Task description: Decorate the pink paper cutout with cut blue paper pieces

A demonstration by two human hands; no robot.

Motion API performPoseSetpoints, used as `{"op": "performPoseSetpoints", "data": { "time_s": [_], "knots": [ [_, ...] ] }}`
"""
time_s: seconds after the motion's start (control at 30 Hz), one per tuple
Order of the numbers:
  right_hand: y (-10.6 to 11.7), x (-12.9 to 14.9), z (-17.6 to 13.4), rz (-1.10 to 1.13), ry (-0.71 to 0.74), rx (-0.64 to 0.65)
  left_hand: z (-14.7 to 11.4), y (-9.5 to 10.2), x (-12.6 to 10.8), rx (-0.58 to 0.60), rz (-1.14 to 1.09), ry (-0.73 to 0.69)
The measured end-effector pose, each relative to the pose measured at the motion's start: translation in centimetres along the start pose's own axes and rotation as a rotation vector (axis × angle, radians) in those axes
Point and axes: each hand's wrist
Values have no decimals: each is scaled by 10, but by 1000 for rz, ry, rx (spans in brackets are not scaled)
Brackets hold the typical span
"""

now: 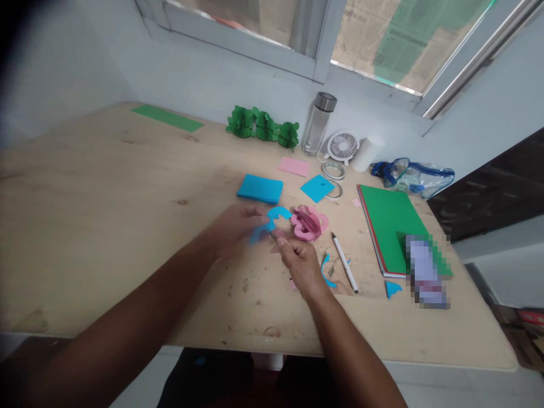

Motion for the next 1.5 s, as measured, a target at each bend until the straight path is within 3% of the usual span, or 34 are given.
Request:
{"op": "performPoseSetpoints", "data": {
  "time_s": [1.5],
  "knots": [
    [1, -1, 1, 1, 8, -10, 0, -4, -10, -4, 114, 12]
  ]
}}
Point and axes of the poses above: each hand's wrist, its own z-axis towards the middle knuckle, its own y-axis out of the back of the hand, x = y × z, and after that the axes turned 15 degrees about -y, right-handed
